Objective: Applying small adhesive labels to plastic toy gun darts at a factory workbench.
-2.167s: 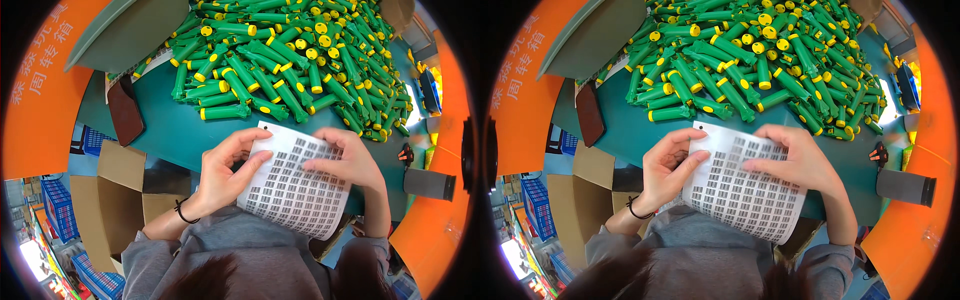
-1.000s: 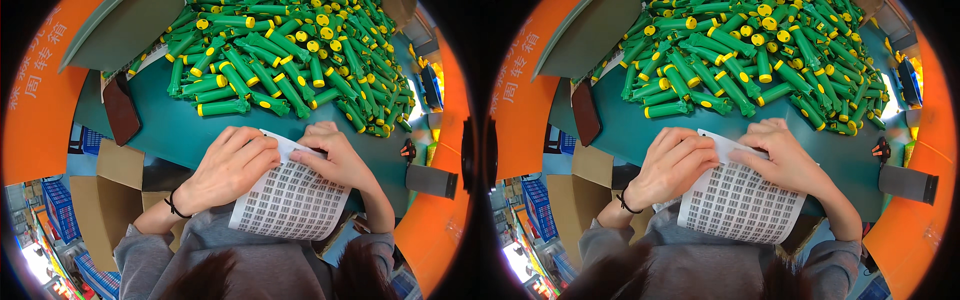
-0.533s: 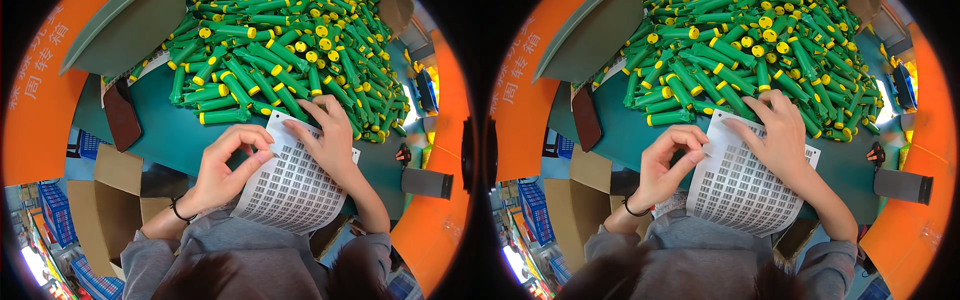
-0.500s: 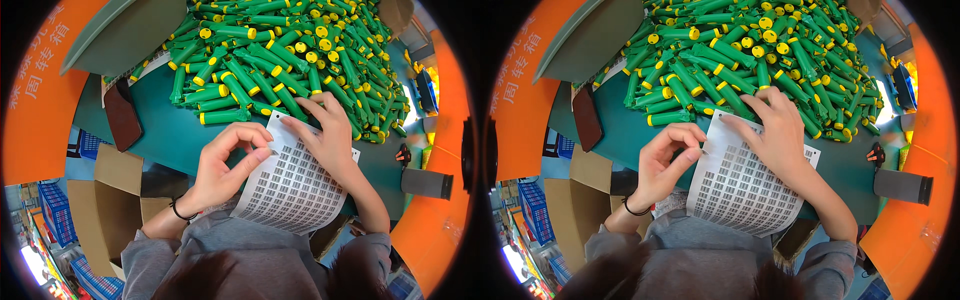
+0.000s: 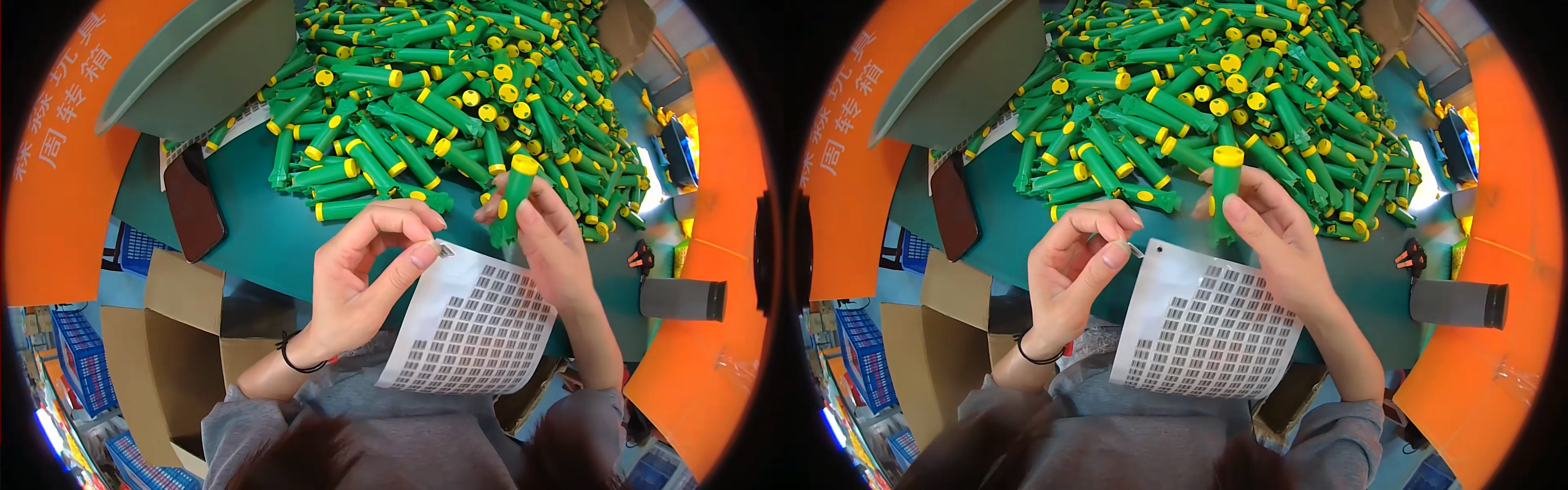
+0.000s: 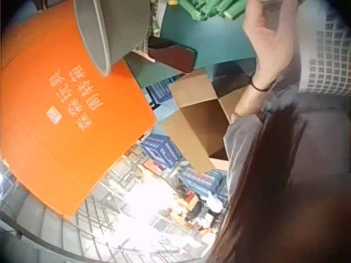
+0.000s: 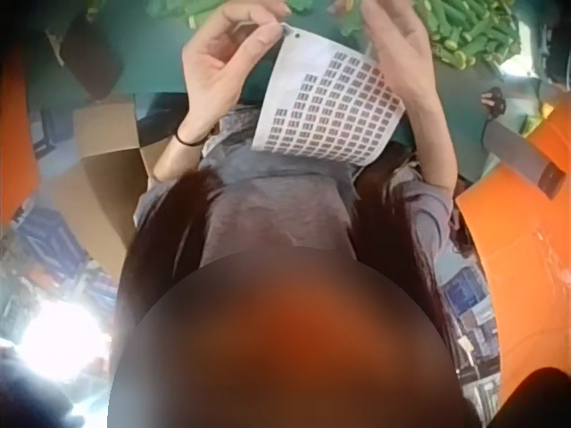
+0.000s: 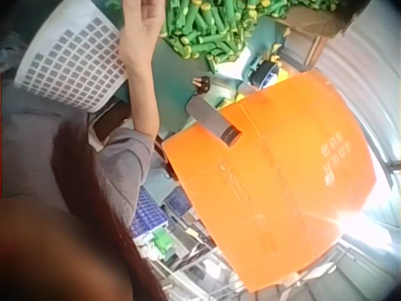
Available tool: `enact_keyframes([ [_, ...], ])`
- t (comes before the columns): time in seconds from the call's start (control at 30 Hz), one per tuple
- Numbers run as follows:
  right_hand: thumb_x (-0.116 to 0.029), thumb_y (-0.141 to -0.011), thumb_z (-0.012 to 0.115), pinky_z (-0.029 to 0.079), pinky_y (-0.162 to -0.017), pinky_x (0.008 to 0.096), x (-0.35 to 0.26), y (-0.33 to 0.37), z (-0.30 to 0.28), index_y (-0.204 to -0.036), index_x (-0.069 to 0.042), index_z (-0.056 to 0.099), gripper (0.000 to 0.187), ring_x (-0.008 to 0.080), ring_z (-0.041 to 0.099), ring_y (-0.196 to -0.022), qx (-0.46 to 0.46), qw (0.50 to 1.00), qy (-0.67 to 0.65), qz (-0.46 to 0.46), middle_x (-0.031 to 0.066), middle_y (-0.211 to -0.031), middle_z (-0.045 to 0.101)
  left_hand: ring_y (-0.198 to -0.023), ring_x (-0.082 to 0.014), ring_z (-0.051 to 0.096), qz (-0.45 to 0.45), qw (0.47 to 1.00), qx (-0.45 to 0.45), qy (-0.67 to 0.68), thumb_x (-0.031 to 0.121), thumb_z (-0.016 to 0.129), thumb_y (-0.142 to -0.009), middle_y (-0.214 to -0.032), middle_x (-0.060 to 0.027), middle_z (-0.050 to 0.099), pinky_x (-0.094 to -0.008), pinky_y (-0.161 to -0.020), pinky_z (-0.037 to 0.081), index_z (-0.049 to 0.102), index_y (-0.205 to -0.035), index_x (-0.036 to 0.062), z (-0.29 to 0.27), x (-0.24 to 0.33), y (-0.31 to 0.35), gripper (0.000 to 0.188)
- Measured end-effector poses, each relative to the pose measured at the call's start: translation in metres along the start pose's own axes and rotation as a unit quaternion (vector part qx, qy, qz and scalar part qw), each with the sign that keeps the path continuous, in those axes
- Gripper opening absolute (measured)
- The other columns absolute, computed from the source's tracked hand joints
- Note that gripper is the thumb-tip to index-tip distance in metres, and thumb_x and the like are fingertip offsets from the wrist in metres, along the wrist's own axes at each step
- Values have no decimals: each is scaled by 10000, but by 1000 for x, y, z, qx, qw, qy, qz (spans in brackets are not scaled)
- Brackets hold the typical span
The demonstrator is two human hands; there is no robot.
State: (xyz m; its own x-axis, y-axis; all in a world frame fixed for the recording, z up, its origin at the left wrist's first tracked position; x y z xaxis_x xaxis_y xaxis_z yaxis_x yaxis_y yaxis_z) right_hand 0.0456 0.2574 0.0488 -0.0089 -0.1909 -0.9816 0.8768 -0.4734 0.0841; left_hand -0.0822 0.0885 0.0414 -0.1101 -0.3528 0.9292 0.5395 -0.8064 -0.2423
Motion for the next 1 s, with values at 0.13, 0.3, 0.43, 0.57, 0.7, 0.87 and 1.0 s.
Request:
enact_keyframes([
  [0.13,-47,-954,580,482,-979,385,23,2,3,-1249,-20,496,308,226,632,-1072,5,998,0,-64,108,-1116,636,-1079,-180,551,66,992,-18,-110,-10,631,-921,-1183,-143,572,-328,-957,441,563,-1040,-5,17,-7,11,137],
  [0.3,-20,-879,679,519,-742,274,24,8,10,-1194,-36,509,358,152,635,-896,12,999,-37,8,101,-1060,631,-1090,-198,554,22,999,31,-38,-16,638,-910,-1222,-165,565,-328,-964,437,559,-1050,6,16,-7,11,163],
  [0.43,2,-877,703,528,-669,235,39,12,4,-1138,-18,535,311,96,643,-837,-23,977,-209,47,70,-1019,645,-1215,-226,538,41,997,1,-60,-56,691,-856,-1286,-180,555,-358,-999,437,507,-1154,26,25,-10,0,360],
  [0.57,-29,-902,687,550,-721,263,32,18,13,-1163,-13,529,305,114,654,-836,-17,986,-162,41,68,-1024,644,-1194,-231,577,-29,999,3,-38,-86,737,-808,-1306,-182,564,-357,-986,490,412,-1252,43,27,-22,-1,565],
  [0.7,18,-930,617,546,-906,347,28,21,16,-1258,22,513,344,185,628,-1066,-52,983,-176,18,114,-1192,593,-1124,-222,623,-39,999,28,13,-93,707,-838,-1223,-186,620,-336,-959,523,395,-1262,37,17,-23,-1,542],
  [0.87,54,-902,625,539,-938,355,34,22,0,-1249,58,548,355,228,617,-1079,-52,993,-33,-103,156,-1230,579,-1066,-167,641,-104,993,56,-29,-10,746,-844,-1195,-117,636,-301,-867,553,493,-1198,35,-1,-5,-7,437],
  [1.0,104,-865,660,509,-1004,378,37,20,7,-1250,73,565,397,255,593,-1173,-49,995,-17,-83,161,-1271,573,-1146,-219,574,-31,991,31,-123,3,681,-880,-1343,-147,559,-360,-986,489,657,-935,13,-9,18,-11,61],
])
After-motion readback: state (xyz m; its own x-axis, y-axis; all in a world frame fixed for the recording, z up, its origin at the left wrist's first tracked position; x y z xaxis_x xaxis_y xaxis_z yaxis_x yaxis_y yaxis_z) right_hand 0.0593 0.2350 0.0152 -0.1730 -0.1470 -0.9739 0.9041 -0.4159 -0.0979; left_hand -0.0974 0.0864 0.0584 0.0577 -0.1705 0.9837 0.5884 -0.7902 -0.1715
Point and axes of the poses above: each hand's wrist, its own y-axis away from the middle knuckle, its own z-axis out of the palm, x = y × z, the point moved 4 cm from there along -y, towards the middle knuckle
